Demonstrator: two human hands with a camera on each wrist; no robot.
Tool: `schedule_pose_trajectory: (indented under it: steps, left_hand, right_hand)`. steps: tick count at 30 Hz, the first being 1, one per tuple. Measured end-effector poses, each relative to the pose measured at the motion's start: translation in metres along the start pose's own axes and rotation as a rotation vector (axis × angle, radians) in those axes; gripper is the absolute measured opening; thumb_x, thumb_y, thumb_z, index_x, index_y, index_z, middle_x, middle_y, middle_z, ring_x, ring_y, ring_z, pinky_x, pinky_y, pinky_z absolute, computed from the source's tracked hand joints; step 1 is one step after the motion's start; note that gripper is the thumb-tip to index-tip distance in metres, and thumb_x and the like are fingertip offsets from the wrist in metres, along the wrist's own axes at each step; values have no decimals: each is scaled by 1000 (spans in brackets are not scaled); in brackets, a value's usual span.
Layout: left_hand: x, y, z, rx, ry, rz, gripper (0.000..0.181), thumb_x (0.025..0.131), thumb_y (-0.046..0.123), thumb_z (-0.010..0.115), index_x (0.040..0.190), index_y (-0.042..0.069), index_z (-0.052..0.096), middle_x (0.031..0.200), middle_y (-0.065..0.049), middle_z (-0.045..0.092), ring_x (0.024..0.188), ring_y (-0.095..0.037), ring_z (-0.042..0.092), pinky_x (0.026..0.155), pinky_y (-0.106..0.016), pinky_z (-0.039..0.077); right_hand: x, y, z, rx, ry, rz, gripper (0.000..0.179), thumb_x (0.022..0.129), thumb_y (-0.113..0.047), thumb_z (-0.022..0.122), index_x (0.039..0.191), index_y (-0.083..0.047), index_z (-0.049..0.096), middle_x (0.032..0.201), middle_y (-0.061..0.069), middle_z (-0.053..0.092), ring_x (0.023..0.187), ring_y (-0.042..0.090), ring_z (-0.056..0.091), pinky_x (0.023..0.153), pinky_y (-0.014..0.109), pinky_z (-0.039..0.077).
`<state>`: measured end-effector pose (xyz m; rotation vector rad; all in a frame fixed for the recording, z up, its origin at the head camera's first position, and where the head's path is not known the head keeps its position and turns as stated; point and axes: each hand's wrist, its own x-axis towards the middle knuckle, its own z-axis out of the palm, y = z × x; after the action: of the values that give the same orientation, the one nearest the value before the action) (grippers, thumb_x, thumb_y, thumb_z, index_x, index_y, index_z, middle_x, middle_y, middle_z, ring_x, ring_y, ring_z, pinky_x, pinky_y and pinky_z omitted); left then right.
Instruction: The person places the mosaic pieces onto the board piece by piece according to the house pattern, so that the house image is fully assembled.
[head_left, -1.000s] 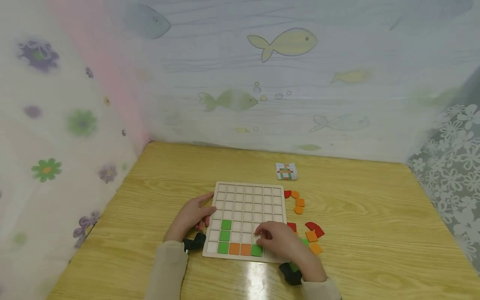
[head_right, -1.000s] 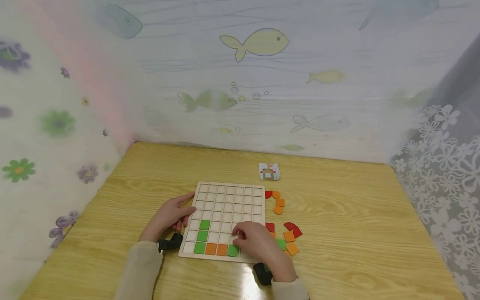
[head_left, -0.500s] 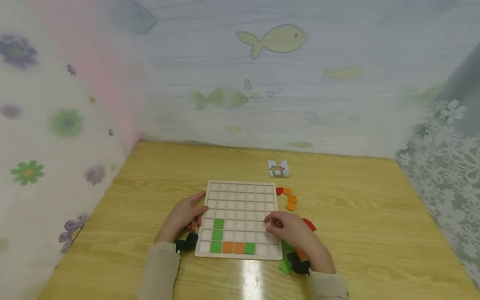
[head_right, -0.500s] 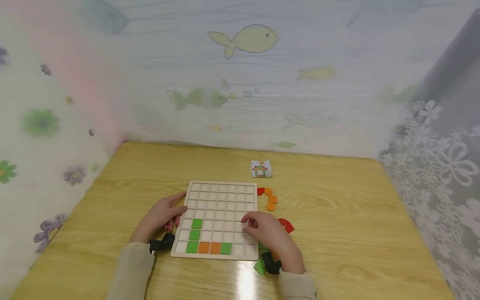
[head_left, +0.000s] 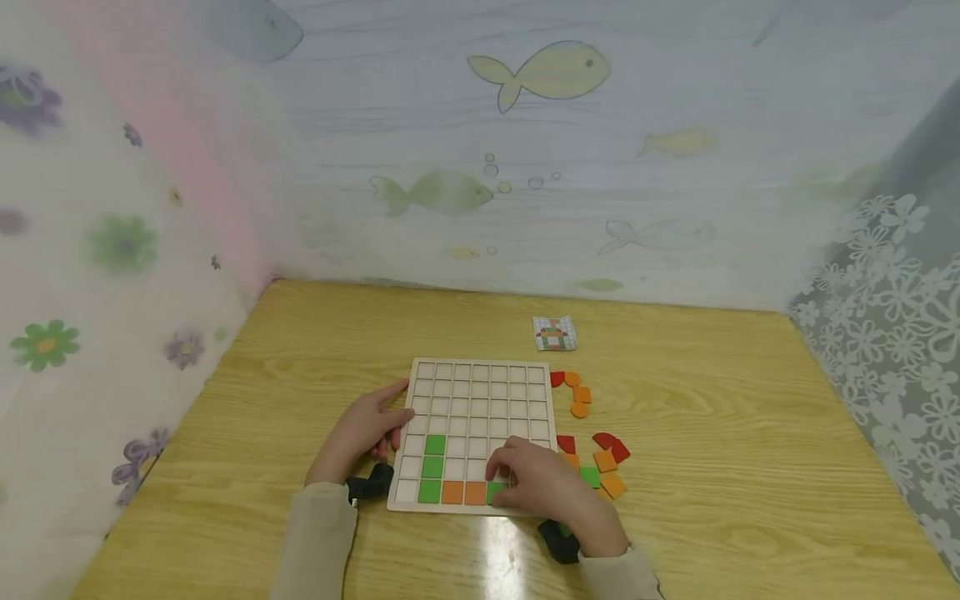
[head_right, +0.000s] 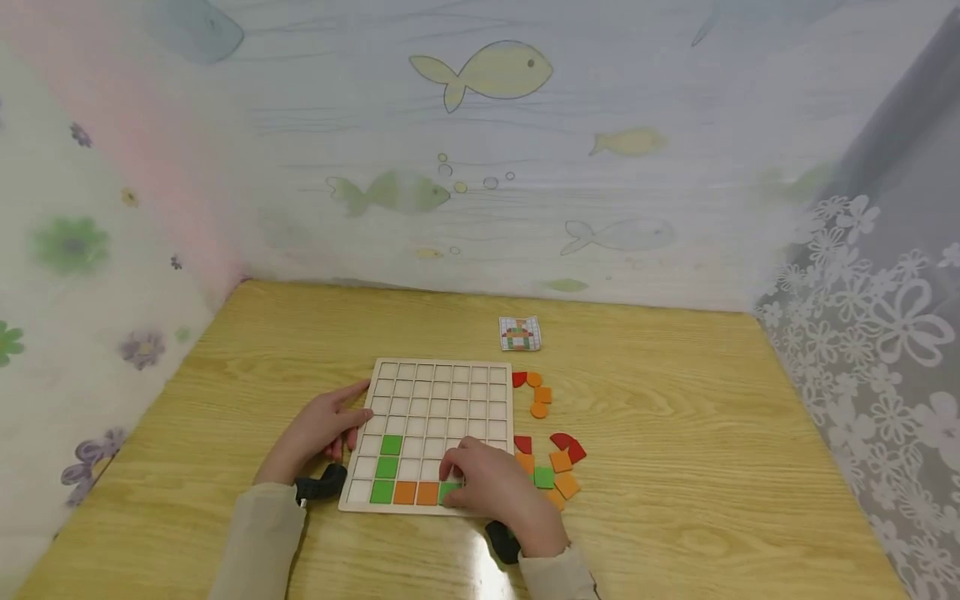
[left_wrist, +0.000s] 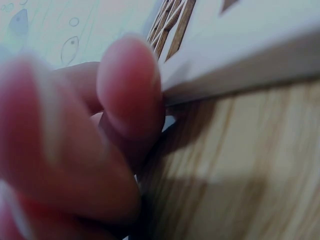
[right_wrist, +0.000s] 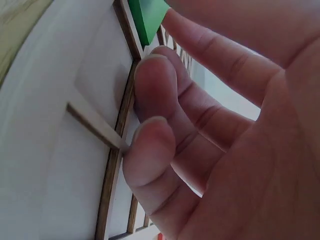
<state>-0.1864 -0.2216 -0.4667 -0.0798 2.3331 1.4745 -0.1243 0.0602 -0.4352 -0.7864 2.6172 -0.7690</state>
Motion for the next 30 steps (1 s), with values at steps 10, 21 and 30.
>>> schedule_pose_trajectory:
  steps: [10,21,30]
  left_hand:
    - [1,1,0,5,-14,1,59,83,34,62,135,35,35,54,-15,56,34,-17,43,39,-37,45]
    - [3,-4,1,-6,-11,-6,58,83,32,62,135,35,36,55,-15,56,35,-17,43,39,-36,45]
    - [9,-4,0,8,-8,11,57,84,34,61,134,37,35,55,-16,56,34,-17,42,39,-36,44]
  right_hand:
    - [-3,1,-2,31,-22,1,18,73,-19,71,86,-26,61,80,-11,46,69,4,44,61,20,39]
    - [-20,28,-19,90,152,121,9,82,-21,64,91,-21,63,76,-12,51,68,7,47,60,23,41]
    - [-47,53,-29,-15,199,268,16,78,-21,69,93,-20,65,80,-10,47,63,7,41,55,22,36]
